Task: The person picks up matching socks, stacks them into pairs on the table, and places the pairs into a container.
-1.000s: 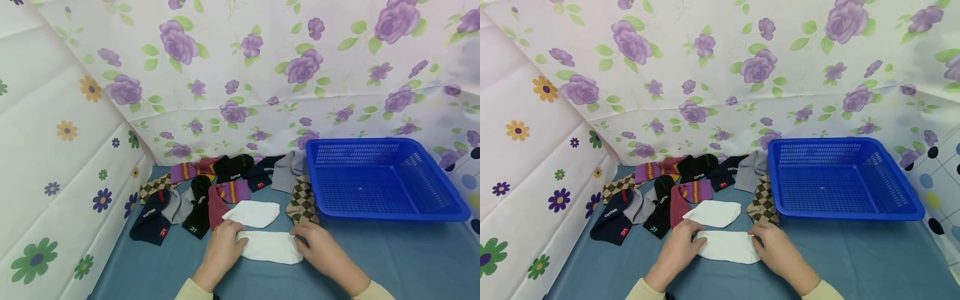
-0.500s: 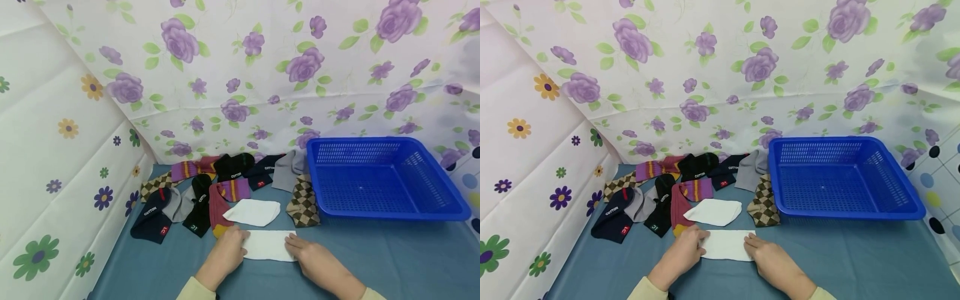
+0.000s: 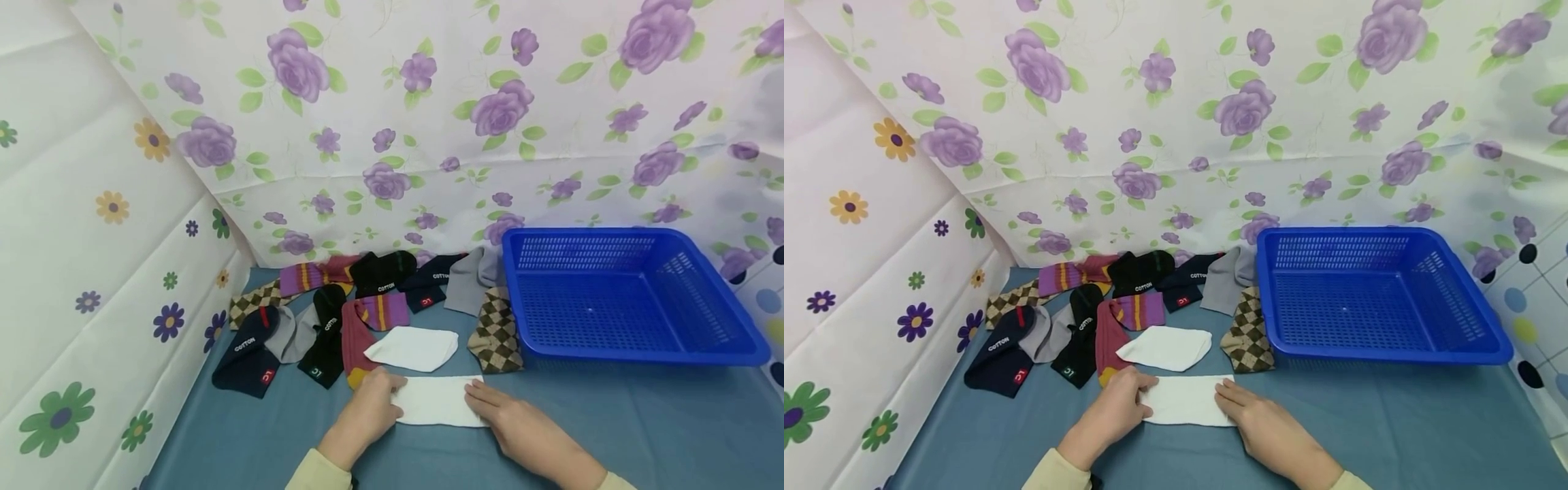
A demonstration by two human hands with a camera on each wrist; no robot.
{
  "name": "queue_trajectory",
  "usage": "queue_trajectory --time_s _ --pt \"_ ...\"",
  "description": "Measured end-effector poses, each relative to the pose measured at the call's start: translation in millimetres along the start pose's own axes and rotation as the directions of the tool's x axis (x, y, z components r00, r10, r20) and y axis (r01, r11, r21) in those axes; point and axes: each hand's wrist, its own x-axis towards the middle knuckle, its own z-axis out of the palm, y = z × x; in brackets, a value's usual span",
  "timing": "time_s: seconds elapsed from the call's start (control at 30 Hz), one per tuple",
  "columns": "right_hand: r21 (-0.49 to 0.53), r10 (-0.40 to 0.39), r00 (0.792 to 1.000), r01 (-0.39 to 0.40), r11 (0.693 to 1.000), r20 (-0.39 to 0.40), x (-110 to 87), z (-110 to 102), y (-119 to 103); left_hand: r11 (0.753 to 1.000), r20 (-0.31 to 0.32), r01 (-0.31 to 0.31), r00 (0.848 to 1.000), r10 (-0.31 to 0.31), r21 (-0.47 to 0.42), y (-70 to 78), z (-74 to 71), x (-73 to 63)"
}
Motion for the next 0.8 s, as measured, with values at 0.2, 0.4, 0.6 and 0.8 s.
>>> queue_trajectory --time_s 0.2,0.4,0.6,0.8 --pt "0.032 0.018 1.000 -0.019 0.999 0.022 1.3 -4.8 -1.0 0.998 -0.001 -0.026 1.000 0.026 0.060 1.3 -1.8 -0.5" --pt "-0.027 -0.044 0.991 0.041 0.999 -0.125 11.8 -13.2 -6.7 0.974 -0.085 -0.124 0.986 0.142 0.189 7.2 -10.0 -3.2" --pt "-0.108 -0.127 0.949 0.099 0.989 -0.288 40.0 -31.3 -12.9 0.915 -0.253 -0.262 0.905 0.343 0.306 10.5 -26.9 0.9" --pt "-0.210 -0.119 0.966 0.070 0.975 -0.229 69.6 -37.6 -12.6 0.820 -0.276 -0.311 0.834 0.477 0.480 6.3 -33.0 13.9"
